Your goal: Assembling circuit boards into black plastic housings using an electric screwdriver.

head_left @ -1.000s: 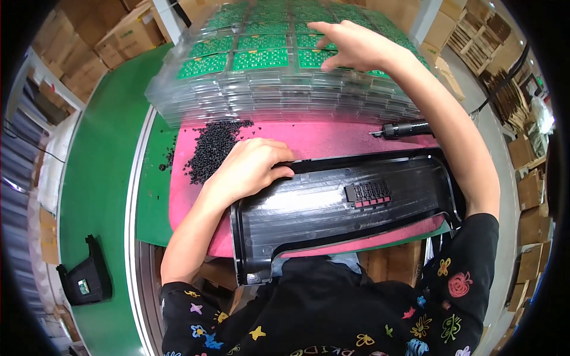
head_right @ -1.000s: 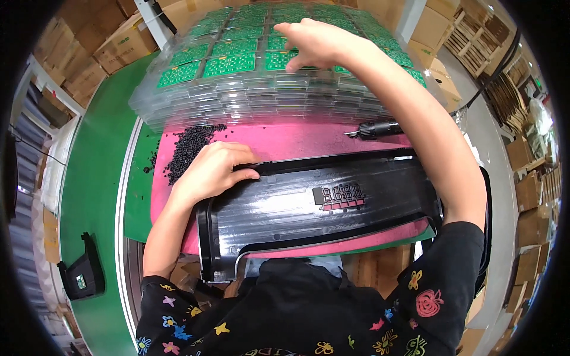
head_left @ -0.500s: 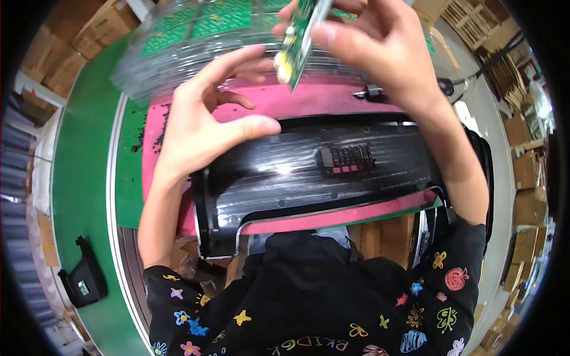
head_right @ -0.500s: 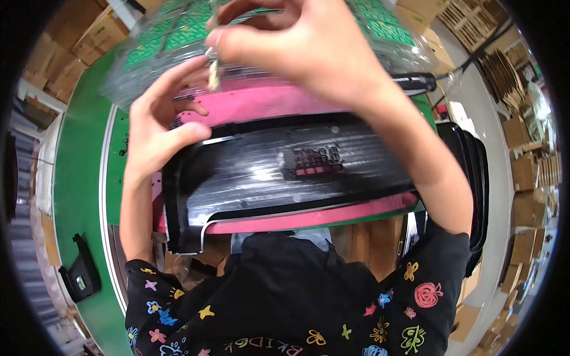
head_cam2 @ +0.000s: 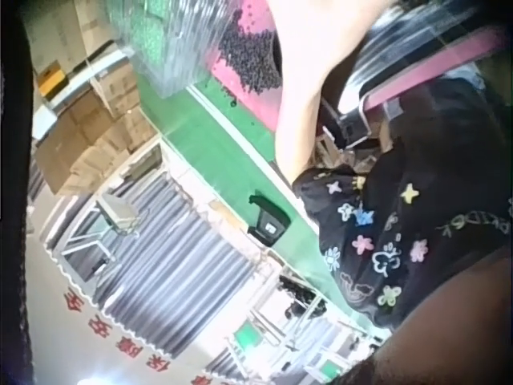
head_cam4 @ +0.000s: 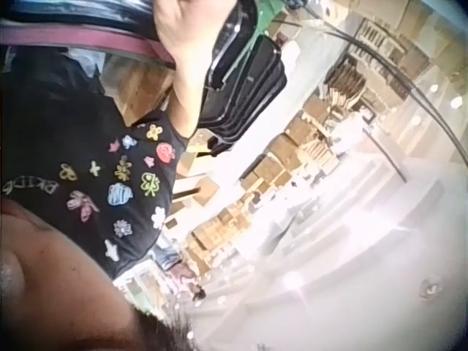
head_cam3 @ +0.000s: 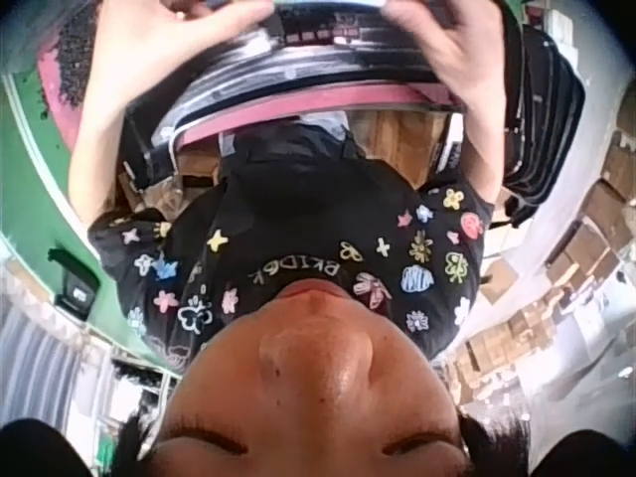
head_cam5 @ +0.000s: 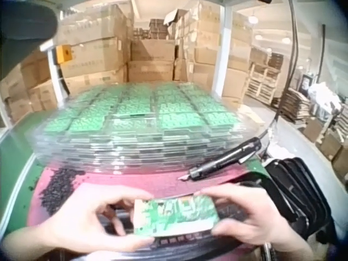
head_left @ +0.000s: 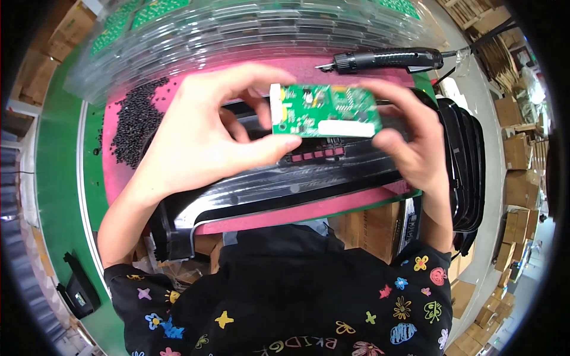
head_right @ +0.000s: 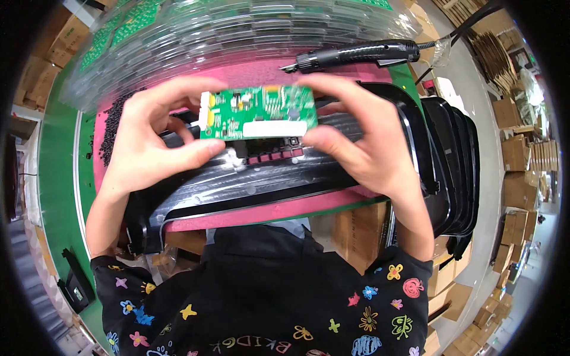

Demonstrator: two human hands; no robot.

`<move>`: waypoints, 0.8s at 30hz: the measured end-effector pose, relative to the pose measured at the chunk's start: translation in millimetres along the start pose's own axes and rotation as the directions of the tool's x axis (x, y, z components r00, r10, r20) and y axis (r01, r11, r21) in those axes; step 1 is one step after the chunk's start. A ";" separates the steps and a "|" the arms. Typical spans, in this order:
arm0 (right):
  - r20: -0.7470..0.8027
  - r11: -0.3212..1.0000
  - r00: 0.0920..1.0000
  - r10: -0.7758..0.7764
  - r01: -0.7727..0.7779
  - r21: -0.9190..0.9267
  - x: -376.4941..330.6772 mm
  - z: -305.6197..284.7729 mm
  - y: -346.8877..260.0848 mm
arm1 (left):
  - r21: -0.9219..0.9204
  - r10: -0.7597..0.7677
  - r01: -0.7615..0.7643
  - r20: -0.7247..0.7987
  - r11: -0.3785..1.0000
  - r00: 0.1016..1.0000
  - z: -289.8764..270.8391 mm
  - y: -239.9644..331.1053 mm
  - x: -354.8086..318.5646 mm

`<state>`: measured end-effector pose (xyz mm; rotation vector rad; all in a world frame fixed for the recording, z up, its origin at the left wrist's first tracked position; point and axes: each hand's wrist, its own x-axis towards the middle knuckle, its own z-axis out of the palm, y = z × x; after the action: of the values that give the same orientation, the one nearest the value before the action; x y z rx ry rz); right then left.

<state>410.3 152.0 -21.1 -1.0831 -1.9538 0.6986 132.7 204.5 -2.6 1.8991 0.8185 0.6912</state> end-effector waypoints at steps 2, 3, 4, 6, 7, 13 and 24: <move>0.127 0.978 0.990 -0.069 0.092 -0.185 -2.2 -3.5 12.3 | 0.143 -0.109 0.097 0.080 0.985 0.991 4.0 -2.8 1.4; 0.157 0.975 0.984 -0.081 0.111 -0.191 -6.1 -1.7 16.9 | 0.212 0.052 -0.071 0.097 0.975 0.994 11.4 -11.1 1.7; 0.201 0.966 0.978 -0.059 0.107 -0.237 -6.4 2.3 16.1 | 0.303 0.018 -0.065 0.155 0.951 0.988 14.0 -13.9 0.2; 0.203 0.963 0.979 -0.022 0.076 -0.259 -10.0 8.3 20.1 | 0.384 0.097 -0.158 0.174 0.910 0.980 22.6 -26.4 -3.0; 0.207 0.967 0.978 -0.004 0.056 -0.250 -10.1 10.3 20.2 | 0.399 0.031 -0.112 0.203 0.910 0.979 23.2 -24.8 -3.4; 0.173 0.968 0.984 0.043 0.001 -0.249 -16.4 19.5 27.8 | 0.462 -0.055 -0.051 0.214 0.886 0.975 27.8 -26.5 -3.5; 0.150 0.965 0.987 0.060 -0.018 -0.262 -16.0 25.1 24.1 | 0.476 -0.068 -0.040 0.208 0.878 0.976 25.5 -30.1 -4.7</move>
<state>405.3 147.6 -58.8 -1.2591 -2.2111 0.5732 141.0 198.0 -40.9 2.3600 0.9179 0.2681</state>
